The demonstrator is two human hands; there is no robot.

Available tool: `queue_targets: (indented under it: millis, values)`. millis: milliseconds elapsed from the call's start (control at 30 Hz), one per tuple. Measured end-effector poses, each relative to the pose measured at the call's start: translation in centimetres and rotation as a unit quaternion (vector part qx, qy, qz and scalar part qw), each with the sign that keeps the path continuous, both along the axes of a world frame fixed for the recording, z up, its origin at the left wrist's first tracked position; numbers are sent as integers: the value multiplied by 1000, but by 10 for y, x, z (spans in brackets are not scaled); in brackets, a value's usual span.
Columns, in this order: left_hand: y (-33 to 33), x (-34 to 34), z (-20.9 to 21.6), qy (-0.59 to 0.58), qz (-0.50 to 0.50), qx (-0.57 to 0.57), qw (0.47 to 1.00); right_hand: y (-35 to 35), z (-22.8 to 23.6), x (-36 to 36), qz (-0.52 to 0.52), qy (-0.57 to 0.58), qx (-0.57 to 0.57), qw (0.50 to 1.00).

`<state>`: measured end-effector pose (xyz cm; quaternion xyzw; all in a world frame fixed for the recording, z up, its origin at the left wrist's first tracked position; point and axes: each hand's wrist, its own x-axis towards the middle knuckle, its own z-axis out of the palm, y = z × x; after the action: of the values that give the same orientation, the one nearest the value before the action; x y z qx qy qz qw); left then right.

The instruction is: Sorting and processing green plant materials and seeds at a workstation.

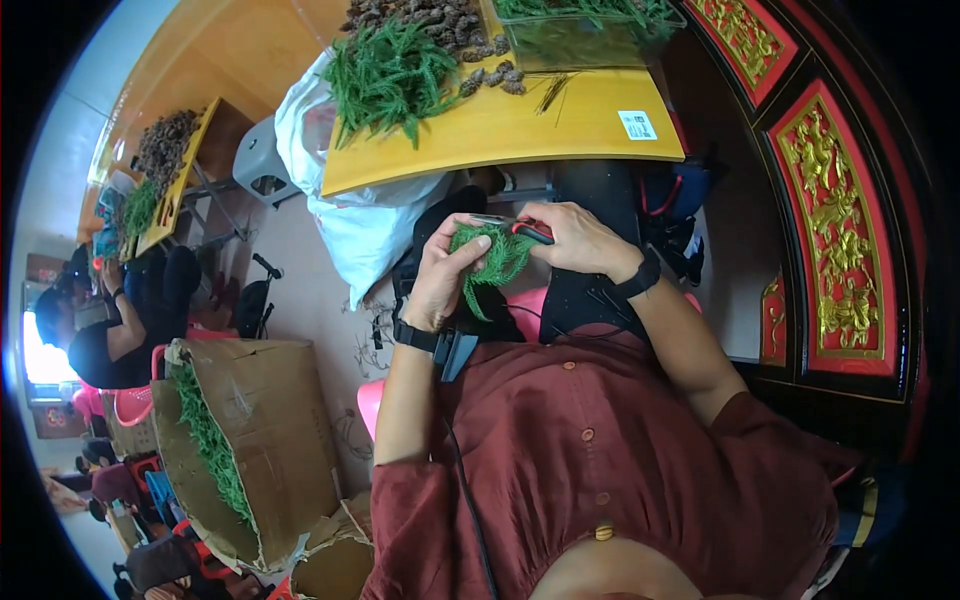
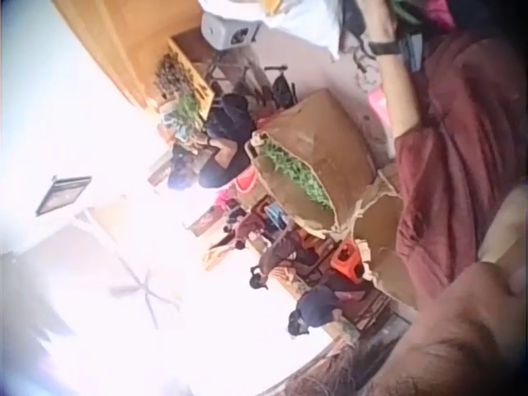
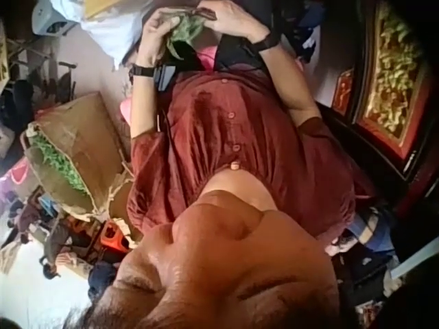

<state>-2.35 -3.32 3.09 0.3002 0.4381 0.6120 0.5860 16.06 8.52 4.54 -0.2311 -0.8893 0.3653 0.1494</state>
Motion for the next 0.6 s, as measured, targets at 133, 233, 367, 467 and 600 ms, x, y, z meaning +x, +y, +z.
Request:
queue_targets:
  millis: [133,233,367,467,600]
  values:
    - [2,7,-4,52,58,14,997,1,-16,0,-41,-19,2,999]
    - [2,7,-2,88,137,-13,987,3,-15,3,-82,-35,37,995]
    - [2,-5,-10,150,158,-1,976,1,-17,-5,-90,-46,28,994]
    - [3,-5,-14,154,165,13,974,-1,-22,-12,-78,-49,15,996]
    - [10,0,-16,207,171,33,963,-4,-19,-8,-67,-58,13,996]
